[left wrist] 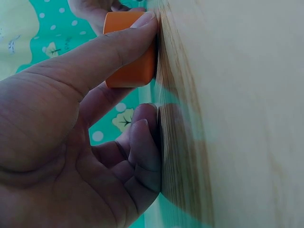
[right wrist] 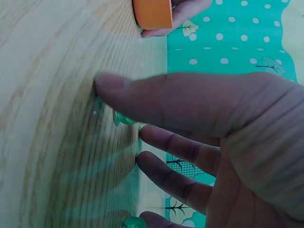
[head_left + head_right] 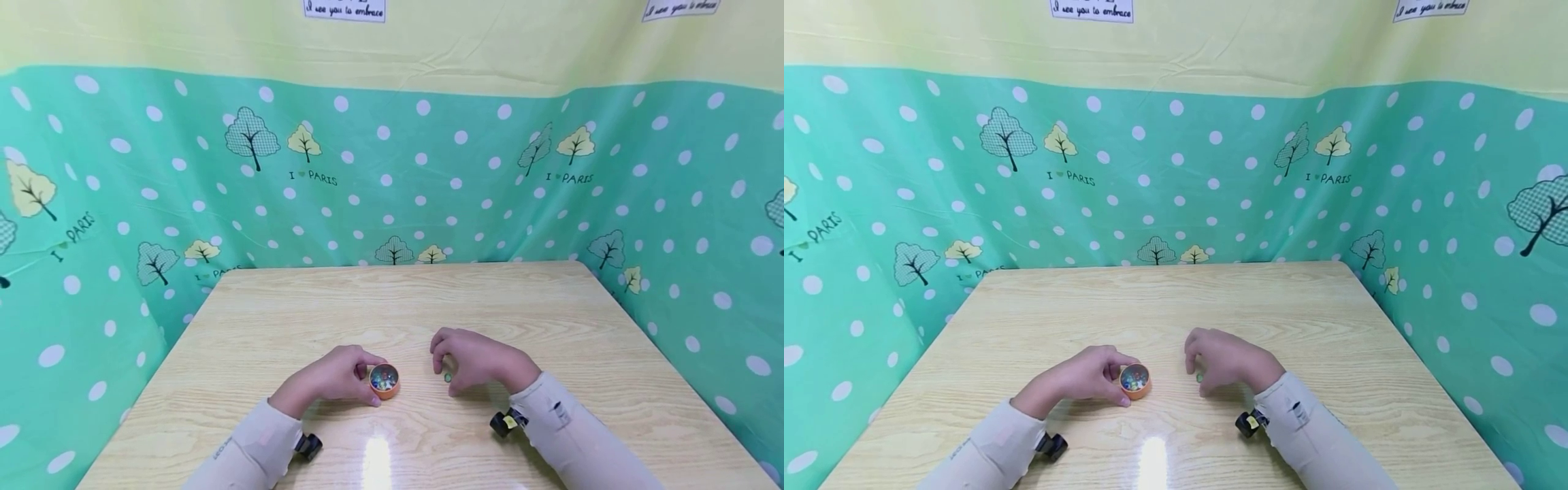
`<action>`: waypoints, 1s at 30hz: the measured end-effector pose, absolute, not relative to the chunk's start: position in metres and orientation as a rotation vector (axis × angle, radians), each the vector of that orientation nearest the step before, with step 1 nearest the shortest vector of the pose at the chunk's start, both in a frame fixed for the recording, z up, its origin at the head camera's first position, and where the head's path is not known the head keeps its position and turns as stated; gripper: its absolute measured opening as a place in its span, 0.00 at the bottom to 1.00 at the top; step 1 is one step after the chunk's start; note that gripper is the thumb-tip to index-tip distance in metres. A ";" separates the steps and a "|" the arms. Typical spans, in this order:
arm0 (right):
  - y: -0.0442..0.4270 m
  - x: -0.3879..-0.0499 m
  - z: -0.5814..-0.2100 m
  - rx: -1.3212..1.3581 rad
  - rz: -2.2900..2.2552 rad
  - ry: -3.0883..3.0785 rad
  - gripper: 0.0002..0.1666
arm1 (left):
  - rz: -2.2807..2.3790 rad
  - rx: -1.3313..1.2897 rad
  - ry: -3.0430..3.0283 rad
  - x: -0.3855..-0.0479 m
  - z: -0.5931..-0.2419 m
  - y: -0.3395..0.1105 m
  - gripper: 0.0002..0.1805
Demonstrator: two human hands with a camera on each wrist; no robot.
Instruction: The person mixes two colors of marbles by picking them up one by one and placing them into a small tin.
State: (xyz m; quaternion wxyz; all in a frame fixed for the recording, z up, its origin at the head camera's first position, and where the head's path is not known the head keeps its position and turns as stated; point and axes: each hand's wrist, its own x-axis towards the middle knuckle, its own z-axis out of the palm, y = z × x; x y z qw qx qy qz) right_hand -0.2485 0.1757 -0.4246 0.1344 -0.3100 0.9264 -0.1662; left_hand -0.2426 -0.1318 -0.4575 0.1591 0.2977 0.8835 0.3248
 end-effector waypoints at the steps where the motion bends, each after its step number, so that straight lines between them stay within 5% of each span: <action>1: 0.176 -0.249 -0.425 -0.892 -0.478 2.685 0.19 | 0.936 0.849 2.515 -0.242 -0.458 -0.132 0.30; 30: 0.187 -0.257 -0.430 -0.969 -0.519 2.664 0.16 | 0.942 0.838 2.507 -0.242 -0.456 -0.131 0.29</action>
